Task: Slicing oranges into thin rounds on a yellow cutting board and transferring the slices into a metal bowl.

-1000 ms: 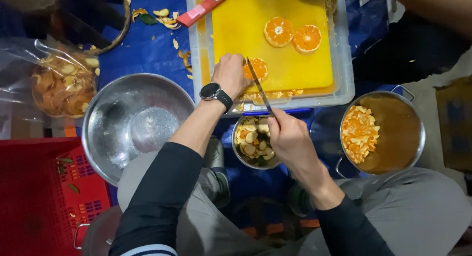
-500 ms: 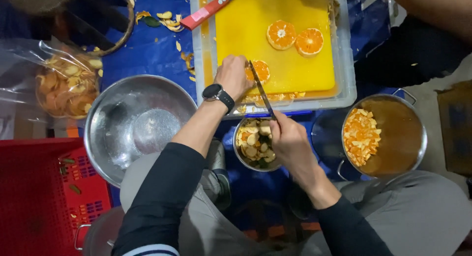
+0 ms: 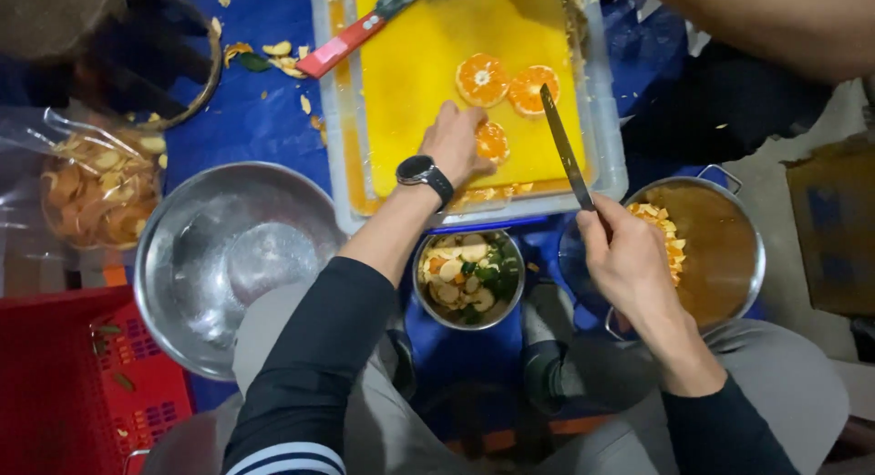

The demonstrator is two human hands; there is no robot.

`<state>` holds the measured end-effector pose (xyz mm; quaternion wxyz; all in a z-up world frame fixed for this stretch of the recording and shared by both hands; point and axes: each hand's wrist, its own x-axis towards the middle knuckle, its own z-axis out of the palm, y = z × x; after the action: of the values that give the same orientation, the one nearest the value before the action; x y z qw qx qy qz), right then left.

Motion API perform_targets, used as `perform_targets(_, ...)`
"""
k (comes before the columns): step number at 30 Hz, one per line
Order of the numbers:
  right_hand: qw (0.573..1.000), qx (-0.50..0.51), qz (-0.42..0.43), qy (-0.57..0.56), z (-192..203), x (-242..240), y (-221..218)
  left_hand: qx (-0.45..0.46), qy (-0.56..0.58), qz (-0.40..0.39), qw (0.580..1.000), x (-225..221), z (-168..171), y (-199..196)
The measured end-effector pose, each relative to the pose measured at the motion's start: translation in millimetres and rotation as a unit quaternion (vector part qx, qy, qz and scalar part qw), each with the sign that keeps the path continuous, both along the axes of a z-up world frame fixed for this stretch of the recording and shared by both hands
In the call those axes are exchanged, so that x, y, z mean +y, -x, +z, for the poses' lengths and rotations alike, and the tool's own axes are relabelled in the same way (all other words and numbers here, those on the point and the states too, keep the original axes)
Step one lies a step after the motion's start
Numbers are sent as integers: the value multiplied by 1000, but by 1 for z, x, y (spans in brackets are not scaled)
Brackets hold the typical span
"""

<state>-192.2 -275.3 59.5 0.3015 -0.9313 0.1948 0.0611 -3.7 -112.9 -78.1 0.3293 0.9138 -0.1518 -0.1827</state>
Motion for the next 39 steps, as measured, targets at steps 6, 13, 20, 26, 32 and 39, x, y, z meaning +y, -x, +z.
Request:
perform_targets(6,995,58,-30,-71,7,-25,-2,22,-68,72,995,-21,100,-6)
perform_targets(13,985,118,-77,-100,11,-35,-9,-76,-77,90,990,-36,26,-58)
perform_targets(20,988,105,-67,-95,1,-35,-7,-125,-61,145,980,-31,19,-58)
perform_targets(26,986,105,-85,-95,6,-39,-2,-162,-61,78,982,-53,58,-42)
perform_targets(32,992,53,-82,-75,-1,-43,4,-158,-71,-34,984,-100,-11,-50)
perform_targets(39,991,39,-73,-104,-8,-48,4,-56,-21,38,997,-99,11,-45)
